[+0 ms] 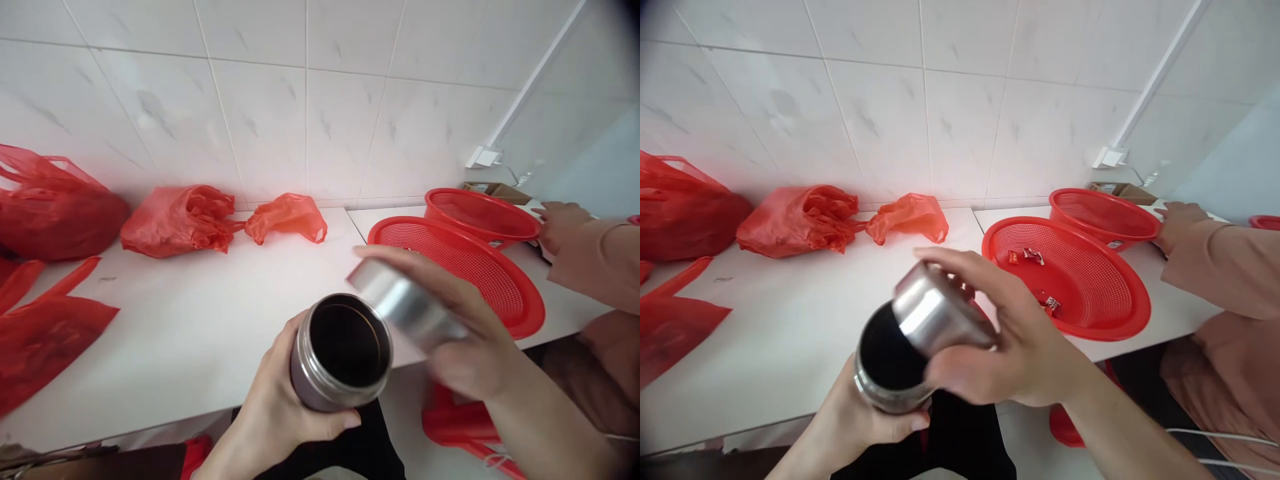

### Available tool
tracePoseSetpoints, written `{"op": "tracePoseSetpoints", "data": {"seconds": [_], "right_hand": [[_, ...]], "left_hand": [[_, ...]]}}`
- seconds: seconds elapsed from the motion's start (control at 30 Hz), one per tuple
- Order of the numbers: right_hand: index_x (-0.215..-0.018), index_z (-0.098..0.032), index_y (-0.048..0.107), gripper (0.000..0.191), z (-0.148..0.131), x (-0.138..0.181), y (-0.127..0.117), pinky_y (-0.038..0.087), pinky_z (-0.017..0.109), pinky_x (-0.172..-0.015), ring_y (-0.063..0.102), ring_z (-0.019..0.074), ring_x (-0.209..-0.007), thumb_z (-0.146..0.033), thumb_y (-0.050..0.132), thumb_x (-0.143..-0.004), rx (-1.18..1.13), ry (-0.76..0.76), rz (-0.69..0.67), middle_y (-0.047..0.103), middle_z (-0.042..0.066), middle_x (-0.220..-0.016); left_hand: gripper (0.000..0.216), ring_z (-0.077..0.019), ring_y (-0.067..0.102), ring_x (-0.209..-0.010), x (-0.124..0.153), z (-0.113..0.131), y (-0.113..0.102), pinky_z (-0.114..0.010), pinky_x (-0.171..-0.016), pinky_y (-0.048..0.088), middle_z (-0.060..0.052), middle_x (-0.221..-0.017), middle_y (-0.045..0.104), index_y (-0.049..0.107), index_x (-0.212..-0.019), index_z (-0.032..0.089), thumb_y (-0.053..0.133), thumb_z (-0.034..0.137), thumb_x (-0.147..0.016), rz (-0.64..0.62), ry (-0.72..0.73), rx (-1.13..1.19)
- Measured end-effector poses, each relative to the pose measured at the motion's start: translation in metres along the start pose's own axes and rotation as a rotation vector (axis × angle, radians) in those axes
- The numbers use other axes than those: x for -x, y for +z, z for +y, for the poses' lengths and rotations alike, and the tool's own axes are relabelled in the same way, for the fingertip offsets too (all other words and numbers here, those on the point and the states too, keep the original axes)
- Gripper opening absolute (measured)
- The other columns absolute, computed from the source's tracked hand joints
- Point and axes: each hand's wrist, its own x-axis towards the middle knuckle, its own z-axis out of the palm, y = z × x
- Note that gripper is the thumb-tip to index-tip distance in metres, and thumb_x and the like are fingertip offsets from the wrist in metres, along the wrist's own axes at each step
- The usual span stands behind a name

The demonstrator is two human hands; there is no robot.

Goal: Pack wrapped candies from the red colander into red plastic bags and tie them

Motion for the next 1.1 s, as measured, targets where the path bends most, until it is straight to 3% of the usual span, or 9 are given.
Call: {"op": "tracePoseSetpoints", "data": {"seconds": [0.13,0.57,0.73,0.87,0.97,1.1], "right_hand": [[-0.134,-0.030,0.054,0.076,-0.020,-0.026,0.003,0.048,0.040,-0.097,0.056,0.0256,-0.112,-0.049,0.082,-0.066,0.469,-0.078,-0.195,0.060,0.005,-0.123],[-0.134,-0.031,0.055,0.072,-0.015,-0.049,-0.005,0.046,0.039,-0.096,0.054,0.0236,-0.113,-0.049,0.080,-0.069,0.497,-0.123,-0.406,0.057,0.006,-0.123],[-0.133,-0.025,0.056,0.071,-0.019,-0.057,0.008,0.046,0.040,-0.095,0.055,0.0242,-0.109,-0.054,0.077,-0.071,0.598,-0.117,-0.253,0.060,0.008,-0.120],[-0.130,-0.023,0.059,0.067,-0.030,-0.066,0.017,0.047,0.046,-0.088,0.057,0.0266,-0.100,-0.056,0.073,-0.074,0.807,-0.023,-0.118,0.063,0.010,-0.110],[-0.132,-0.027,0.057,0.066,-0.032,-0.079,0.010,0.048,0.044,-0.088,0.057,0.0258,-0.104,-0.053,0.075,-0.073,0.748,0.048,-0.192,0.062,0.008,-0.115],[-0.137,-0.032,0.052,0.072,-0.017,-0.104,-0.014,0.044,0.040,-0.099,0.050,0.0233,-0.121,-0.043,0.079,-0.071,0.464,0.027,-0.431,0.056,0.005,-0.130]], "left_hand": [[0.094,-0.0325,0.063,-0.108,-0.019,-0.014,0.001,-0.048,-0.096,0.049,-0.009,-0.122,0.066,0.041,-0.139,0.025,0.088,0.031,-0.058,-0.077,-0.052,0.068],[0.092,-0.0308,0.056,-0.120,-0.029,-0.010,-0.012,-0.044,-0.104,0.041,-0.008,-0.132,0.060,0.043,-0.138,0.023,0.088,0.019,-0.058,-0.257,-0.071,0.269],[0.090,-0.0298,0.055,-0.120,-0.039,0.003,-0.014,-0.042,-0.103,0.042,-0.009,-0.133,0.059,0.041,-0.140,0.022,0.085,0.020,-0.061,-0.277,-0.049,0.353],[0.084,-0.0298,0.055,-0.120,-0.052,0.003,-0.022,-0.042,-0.101,0.043,-0.008,-0.130,0.060,0.044,-0.135,0.023,0.086,0.023,-0.062,-0.169,-0.033,0.226],[0.081,-0.0300,0.056,-0.116,-0.064,0.001,-0.029,-0.043,-0.098,0.044,-0.008,-0.126,0.062,0.046,-0.133,0.023,0.086,0.026,-0.062,-0.134,-0.037,0.166],[0.087,-0.0306,0.055,-0.119,-0.078,0.001,-0.039,-0.043,-0.100,0.043,-0.009,-0.129,0.061,0.043,-0.137,0.023,0.086,0.024,-0.062,-0.304,-0.048,0.284]]}}
